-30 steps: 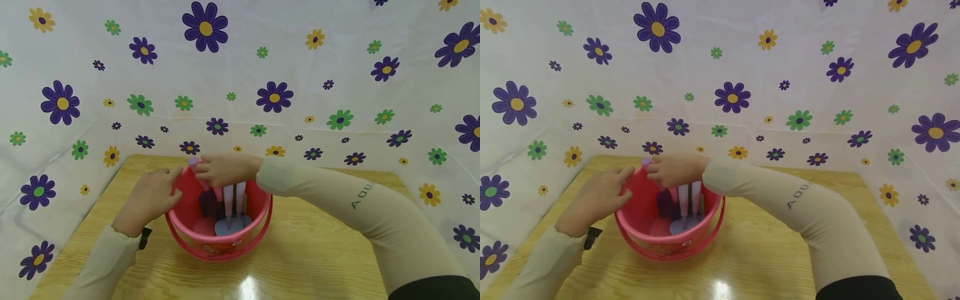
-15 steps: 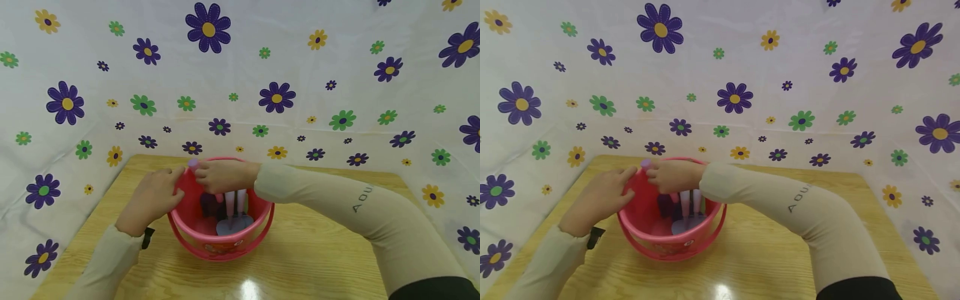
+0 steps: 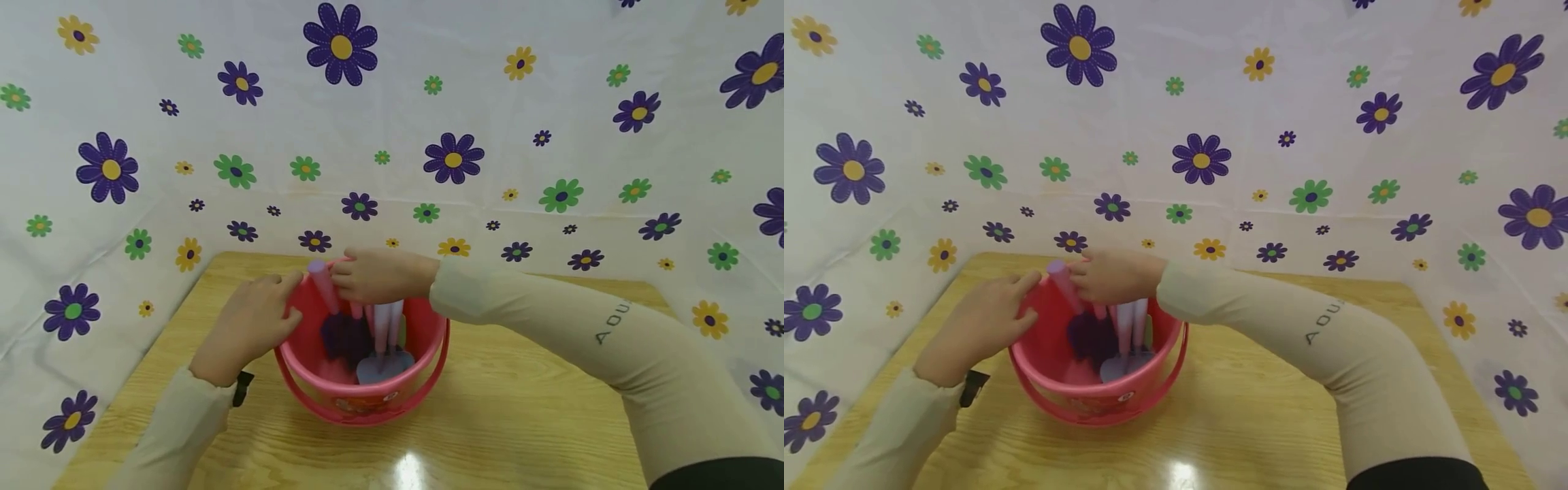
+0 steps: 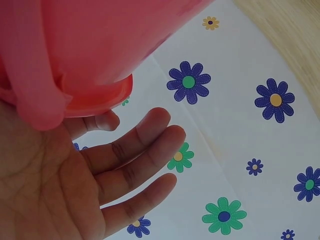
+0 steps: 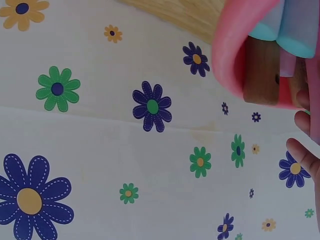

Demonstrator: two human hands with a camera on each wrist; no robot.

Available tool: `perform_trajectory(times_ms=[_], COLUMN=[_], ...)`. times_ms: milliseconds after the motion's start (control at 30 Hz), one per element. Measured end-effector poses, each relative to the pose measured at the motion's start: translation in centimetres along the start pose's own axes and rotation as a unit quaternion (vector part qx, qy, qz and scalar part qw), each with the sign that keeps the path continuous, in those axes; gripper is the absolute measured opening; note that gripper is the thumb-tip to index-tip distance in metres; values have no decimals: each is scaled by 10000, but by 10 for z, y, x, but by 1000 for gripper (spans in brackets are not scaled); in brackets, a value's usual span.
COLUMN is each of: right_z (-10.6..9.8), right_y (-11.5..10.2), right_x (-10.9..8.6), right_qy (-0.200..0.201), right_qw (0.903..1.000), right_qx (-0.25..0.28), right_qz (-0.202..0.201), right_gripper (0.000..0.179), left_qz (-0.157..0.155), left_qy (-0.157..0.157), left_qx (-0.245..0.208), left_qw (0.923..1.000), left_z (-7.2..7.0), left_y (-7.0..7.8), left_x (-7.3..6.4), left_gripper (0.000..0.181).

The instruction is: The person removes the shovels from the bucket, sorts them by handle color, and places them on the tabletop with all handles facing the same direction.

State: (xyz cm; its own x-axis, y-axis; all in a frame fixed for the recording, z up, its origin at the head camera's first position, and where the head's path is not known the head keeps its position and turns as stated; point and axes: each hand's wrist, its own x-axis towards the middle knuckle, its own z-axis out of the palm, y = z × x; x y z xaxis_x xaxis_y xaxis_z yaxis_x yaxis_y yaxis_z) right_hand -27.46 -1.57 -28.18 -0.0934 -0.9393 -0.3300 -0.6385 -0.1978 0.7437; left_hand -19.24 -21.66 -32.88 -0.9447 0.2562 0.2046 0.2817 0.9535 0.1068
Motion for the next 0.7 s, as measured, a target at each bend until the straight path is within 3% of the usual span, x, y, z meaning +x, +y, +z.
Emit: perform_trajectory(times_ms=[300, 700], right_z=[12, -4], right_y=[-4, 14], right_x=[0, 0], right_qy=[42, 102], right_qw=[9968, 9997], right_qx=[804, -144], right_qz=[-4, 165], right_gripper=[40, 37], left_qz=[-50, -76], left_qy=[-126, -119], left_qx=[-31, 31], left_qw=[9999, 9999], left_z=[1, -1], left_y=[2, 2], left_x=[2, 0], left_gripper=[37, 37])
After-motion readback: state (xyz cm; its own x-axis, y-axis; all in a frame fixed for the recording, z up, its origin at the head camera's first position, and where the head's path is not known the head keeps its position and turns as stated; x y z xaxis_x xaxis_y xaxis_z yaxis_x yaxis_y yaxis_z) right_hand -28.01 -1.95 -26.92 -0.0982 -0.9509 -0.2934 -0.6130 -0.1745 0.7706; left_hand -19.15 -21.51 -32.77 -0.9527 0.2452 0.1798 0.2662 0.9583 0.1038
